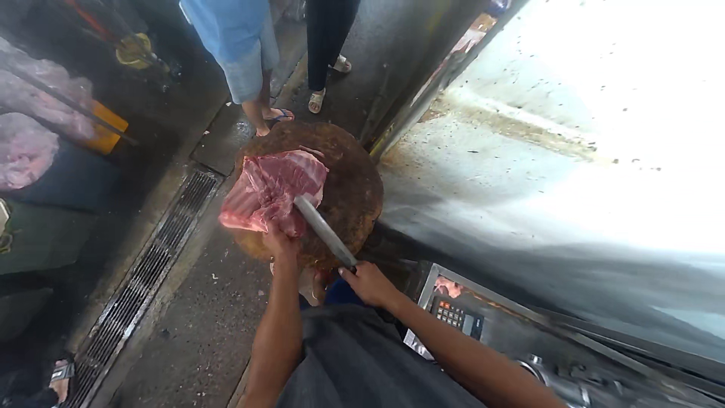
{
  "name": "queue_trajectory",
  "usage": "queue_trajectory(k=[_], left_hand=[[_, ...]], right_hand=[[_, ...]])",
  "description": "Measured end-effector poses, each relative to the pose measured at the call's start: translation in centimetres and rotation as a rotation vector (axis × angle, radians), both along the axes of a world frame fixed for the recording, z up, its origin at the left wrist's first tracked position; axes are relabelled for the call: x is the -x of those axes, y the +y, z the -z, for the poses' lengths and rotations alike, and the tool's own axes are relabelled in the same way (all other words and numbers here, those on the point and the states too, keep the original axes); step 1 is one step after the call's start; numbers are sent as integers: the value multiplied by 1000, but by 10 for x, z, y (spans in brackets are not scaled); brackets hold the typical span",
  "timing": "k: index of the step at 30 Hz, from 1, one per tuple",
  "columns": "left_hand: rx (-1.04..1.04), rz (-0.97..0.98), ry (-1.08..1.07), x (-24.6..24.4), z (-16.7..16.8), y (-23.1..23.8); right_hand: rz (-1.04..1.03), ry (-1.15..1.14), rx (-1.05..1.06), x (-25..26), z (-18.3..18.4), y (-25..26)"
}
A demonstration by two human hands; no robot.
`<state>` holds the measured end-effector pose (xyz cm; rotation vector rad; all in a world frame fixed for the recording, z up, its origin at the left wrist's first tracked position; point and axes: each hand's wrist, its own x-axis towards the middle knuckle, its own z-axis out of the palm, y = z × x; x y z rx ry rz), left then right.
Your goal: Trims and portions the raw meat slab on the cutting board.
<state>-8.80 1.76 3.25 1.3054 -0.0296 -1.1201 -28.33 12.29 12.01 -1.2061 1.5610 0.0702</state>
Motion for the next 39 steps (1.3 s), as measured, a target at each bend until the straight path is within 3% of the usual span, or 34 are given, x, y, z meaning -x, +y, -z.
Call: queue_trajectory(k=[3,6,8,9,10,12,13,15,17,19,21,22,23,25,26,27,30,32,34,36,39], left_hand=[[29,41,38,-8,-5,-5],[34,55,80,-10,-6,-5],[40,53,111,-9,-5,-4],[38,51,123,-9,-4,-4],[34,51,131,-11,-5,-5],[12,82,103,-13,-6,-7],[-17,95,62,-13,-2,-4],[-8,120,79,-14,2,-4],[-21,128,122,-10,5,9],[47,129,163,-7,8,3],[81,122,191,-7,10,3],[94,115,197,-8,9,1],[103,114,197,-9,9,-1],[98,134,166,-12,13,-1],[57,136,122,-13,20,4],[36,149,110,-15,23,10],[2,150,159,-15,15,18],[70,166,229,-11,21,12],[143,190,271,-11,23,10],[156,196,286,-9,15,4],[54,188,221,-14,25,10]], right_hand=[[174,-164,161,12,-41,-15],[431,-676,630,13,-100,-33],[513,-837,842,5,-109,-44],[510,-767,858,0,-93,-37],[440,-578,782,-2,-67,-23],[119,-129,235,3,-20,0],[39,-28,-4,4,0,6],[80,-37,-97,13,6,-1],[248,-207,49,28,-41,-11],[445,-527,443,39,-84,-41],[549,-773,740,34,-95,-52],[551,-728,780,25,-83,-46],[493,-564,707,17,-59,-31],[164,-146,160,12,-11,-12],[69,-43,-67,12,10,-8],[54,-19,-156,15,17,-10],[265,-235,-12,36,-29,-28],[503,-541,267,43,-56,-51],[622,-756,434,30,-51,-55],[498,-552,272,16,-21,-38],[103,-192,-304,22,27,-31]])
